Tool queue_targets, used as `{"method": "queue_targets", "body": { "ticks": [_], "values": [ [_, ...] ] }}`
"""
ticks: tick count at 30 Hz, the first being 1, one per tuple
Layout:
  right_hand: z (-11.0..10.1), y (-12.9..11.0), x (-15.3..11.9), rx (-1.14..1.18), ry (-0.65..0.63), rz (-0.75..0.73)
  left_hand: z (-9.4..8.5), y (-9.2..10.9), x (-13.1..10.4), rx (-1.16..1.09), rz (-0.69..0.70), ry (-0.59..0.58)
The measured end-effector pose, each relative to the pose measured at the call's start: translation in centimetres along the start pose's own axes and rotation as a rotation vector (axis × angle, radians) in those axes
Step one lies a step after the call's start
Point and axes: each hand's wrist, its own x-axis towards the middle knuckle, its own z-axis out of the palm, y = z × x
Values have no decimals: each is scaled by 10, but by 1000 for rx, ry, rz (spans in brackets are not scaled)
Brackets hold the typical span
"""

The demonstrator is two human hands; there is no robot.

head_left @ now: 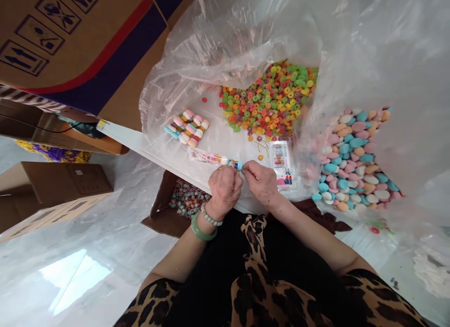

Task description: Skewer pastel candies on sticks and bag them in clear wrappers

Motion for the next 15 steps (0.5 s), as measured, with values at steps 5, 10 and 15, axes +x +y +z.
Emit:
{"method": "queue_targets", "body": {
  "ticks": [5,10,15],
  "values": [
    [5,8,3,215,-9,58,-3,6,3,-179,-171,72],
    [3,8,5,313,-131,81,-8,10,8,-328,-251,71],
    [-4,10,13,615,-432,245,-9,3,9,-272,-141,-86]
  ]
}}
